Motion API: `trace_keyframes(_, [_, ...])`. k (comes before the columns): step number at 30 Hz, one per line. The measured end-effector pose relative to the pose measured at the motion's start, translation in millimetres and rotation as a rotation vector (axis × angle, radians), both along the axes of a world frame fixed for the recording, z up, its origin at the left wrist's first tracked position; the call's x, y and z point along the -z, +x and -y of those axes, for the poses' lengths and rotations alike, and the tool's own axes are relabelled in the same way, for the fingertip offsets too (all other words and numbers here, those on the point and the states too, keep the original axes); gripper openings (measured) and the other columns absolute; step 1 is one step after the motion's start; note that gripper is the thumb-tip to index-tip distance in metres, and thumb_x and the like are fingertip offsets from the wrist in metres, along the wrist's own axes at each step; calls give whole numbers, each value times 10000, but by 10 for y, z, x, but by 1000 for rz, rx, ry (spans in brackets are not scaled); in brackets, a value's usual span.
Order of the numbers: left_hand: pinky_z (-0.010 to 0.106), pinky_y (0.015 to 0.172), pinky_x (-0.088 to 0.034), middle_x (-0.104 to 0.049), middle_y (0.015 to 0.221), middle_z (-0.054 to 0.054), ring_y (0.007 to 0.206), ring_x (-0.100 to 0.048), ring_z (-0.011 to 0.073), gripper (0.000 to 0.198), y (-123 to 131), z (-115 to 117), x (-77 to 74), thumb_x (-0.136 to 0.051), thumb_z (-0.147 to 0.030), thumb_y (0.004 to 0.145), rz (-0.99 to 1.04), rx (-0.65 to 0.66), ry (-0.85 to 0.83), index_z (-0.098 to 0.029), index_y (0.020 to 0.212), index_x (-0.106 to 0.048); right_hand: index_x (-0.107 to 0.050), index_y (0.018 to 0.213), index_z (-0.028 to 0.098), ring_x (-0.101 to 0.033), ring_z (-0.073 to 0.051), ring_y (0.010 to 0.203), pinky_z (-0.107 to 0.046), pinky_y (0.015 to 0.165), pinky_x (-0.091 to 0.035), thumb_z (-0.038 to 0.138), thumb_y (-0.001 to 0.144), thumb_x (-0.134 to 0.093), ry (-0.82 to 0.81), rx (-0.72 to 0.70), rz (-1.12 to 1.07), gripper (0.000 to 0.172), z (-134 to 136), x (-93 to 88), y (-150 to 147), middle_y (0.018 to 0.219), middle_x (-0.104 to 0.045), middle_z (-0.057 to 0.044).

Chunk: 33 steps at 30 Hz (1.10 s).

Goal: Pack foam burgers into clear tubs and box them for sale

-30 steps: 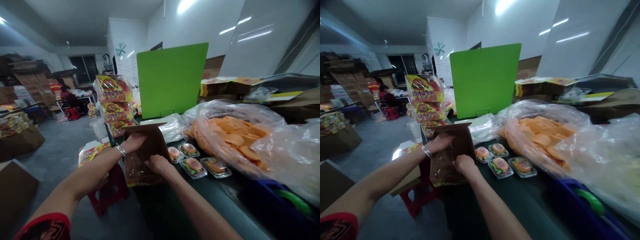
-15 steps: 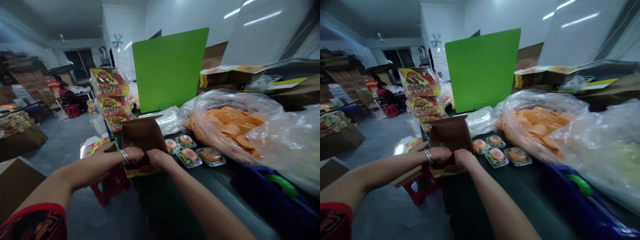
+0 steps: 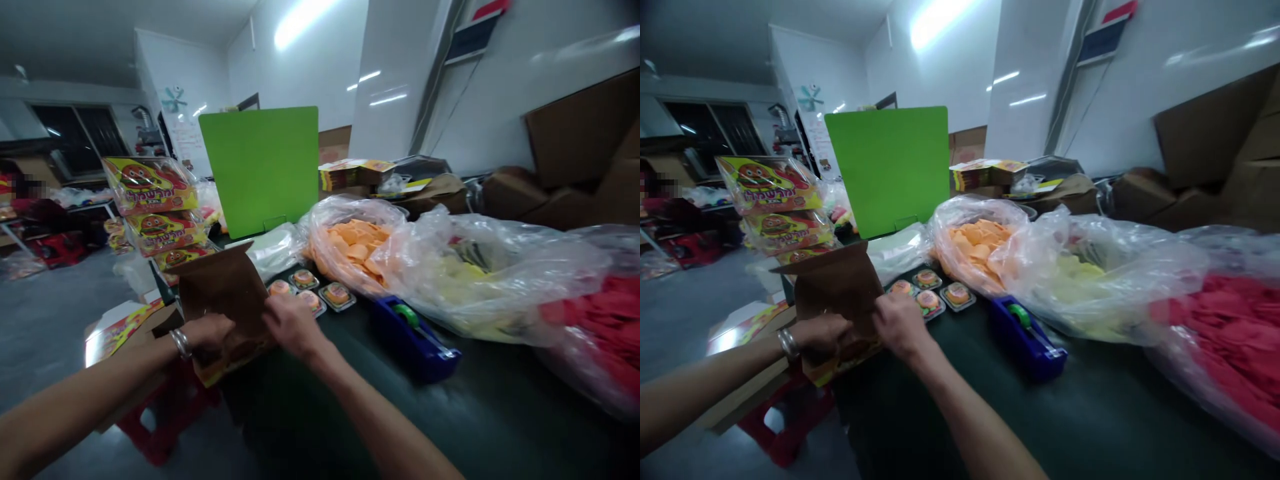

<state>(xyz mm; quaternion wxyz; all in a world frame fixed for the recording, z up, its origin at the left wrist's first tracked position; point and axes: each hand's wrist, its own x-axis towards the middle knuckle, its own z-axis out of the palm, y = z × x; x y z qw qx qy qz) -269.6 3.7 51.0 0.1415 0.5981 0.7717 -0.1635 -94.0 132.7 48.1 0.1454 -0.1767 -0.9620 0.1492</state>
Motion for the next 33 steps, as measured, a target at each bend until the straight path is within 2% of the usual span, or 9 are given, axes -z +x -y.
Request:
trace_keyframes(5, [292,652,-484,-718,849,84,784,-667,254,273,41,-50,-311,-746,-222,562,-57,-56,5,-190,821,-664,-463,1280,83,-460,-384,1209,-487,966,-326,374,688,-759,24,265,75,723,-652,229,56,1286,-531,-248])
trace_keyframes(8, [313,699,-467,-696,982,106,874,-650,254,245,172,-18,-639,-625,-315,759,-84,-55,157,-191,970,-626,-545,1166,76,-480,-404,1161,-529,965,-292,394,606,-805,46,276,110,694,-676,357,41,1175,-599,-243])
trace_keyframes(11, [264,674,-451,-690,912,45,790,-636,182,241,481,110,-776,-491,-371,877,158,-32,355,-205,1021,-592,-544,1167,111,-485,-379,1149,-513,955,-308,379,641,-765,46,252,111,631,-450,495,285,1157,-607,-202])
trace_keyframes(14, [259,641,-452,-685,853,21,723,-615,167,246,872,202,-530,-545,-382,849,505,5,392,-207,1004,-621,-427,1309,166,-469,-337,1190,-470,946,-369,352,657,-740,-22,231,126,747,-187,676,783,1295,-520,-171])
trace_keyframes(16, [303,726,-480,-669,1060,71,794,-622,187,380,1112,184,-205,-594,-373,814,623,3,419,-203,1154,-592,-345,1363,183,-450,-304,1233,-448,982,-385,296,659,-736,-133,221,71,813,-40,803,1146,1363,-450,-162])
trace_keyframes(19, [367,864,-482,-529,1327,160,963,-618,227,648,1419,41,282,-619,-386,793,865,-160,455,-173,1370,-416,-296,1373,188,-401,-291,1293,-460,1061,-350,190,653,-715,-245,212,-137,833,156,948,1582,1383,-404,-156])
trace_keyframes(22, [385,892,-479,-559,1273,193,1071,-589,262,726,1635,-136,497,-634,-364,773,1177,-349,353,-119,1395,-352,-265,1391,187,-374,-307,1310,-493,1070,-354,130,655,-679,-197,191,-291,846,332,963,1829,1381,-385,-167])
trace_keyframes(27, [381,904,-465,-617,1170,120,1064,-581,265,561,1739,-183,288,-665,-395,754,1497,-181,181,-135,1235,-539,-190,1450,206,-359,-316,1323,-497,1060,-385,77,613,-673,-137,63,-305,975,549,719,1909,1417,-362,-167])
trace_keyframes(33, [375,889,-472,-627,1147,91,1040,-587,253,483,1596,121,-73,-662,-319,748,1383,-234,338,-153,1190,-561,-146,1469,226,-381,-330,1305,-528,1029,-418,86,651,-664,-65,25,-389,979,742,443,1648,1408,-379,-168])
